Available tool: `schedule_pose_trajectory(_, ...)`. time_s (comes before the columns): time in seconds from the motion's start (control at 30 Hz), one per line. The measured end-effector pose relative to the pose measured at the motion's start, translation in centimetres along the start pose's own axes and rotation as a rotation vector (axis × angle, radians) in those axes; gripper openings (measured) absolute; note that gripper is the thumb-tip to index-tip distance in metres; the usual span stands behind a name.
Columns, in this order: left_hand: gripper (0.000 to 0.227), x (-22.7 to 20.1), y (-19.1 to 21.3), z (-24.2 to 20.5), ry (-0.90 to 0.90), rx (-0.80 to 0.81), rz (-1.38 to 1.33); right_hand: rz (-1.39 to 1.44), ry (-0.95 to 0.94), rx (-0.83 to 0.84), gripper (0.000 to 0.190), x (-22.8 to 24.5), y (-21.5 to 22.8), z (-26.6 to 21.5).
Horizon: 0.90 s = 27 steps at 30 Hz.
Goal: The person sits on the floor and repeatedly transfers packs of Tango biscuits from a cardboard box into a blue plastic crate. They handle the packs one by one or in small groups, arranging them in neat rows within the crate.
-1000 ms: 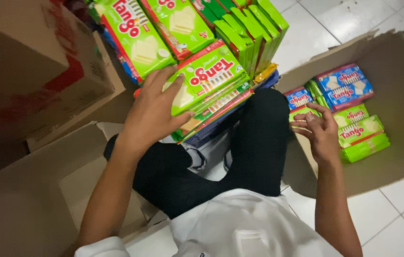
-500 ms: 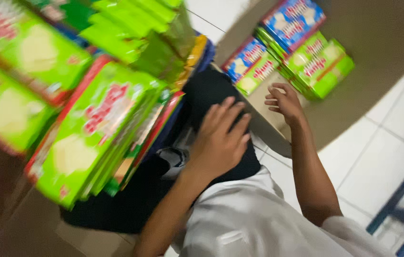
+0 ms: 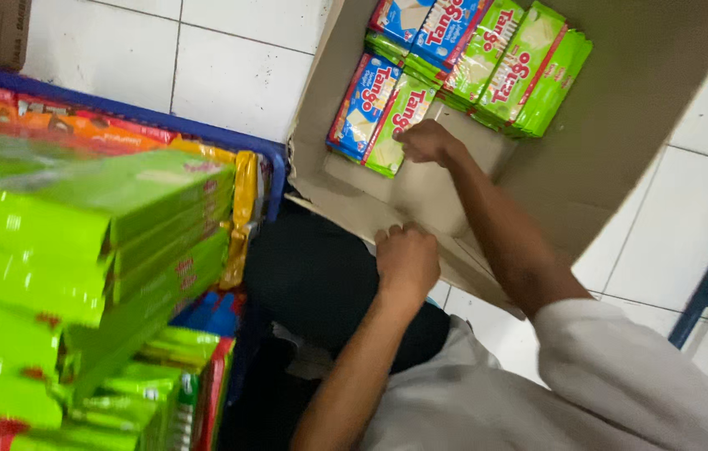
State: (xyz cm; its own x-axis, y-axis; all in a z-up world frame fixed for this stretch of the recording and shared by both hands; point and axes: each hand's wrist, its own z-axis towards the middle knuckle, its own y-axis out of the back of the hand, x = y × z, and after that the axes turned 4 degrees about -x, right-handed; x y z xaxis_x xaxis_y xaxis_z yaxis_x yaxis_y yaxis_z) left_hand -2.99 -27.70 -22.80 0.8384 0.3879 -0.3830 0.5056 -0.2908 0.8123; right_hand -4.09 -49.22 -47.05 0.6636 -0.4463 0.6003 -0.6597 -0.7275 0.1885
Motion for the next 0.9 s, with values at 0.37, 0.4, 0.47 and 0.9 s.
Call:
schedule_pose_trajectory(0.37,0.016,-1.3,0.8,-0.1,0.129,0.179,-0.008,0.211,-0.091,-0.48,0.085,-0.1,-10.6,7.7)
schedule_pose_trajectory(0.4,0.016,-1.4,1.1,0.1,0.143,0.181,-0.006,0.346,-0.064,-0.468,0.083,0.7,-10.8,7.8)
schedule_pose_trajectory(0.47,0.015,-1.2,0.6,0.2,0.14,0.161,-0.014,0.451,-0.071,-0.424,0.071,3.9,-11.1,3.9)
schedule_pose_trajectory(0.9,0.009,-0.2,4.2,-0.6,-0.065,-0.804,-0.572,0.577,0.14,-0.139,0.058,7.3,-5.0,-11.0)
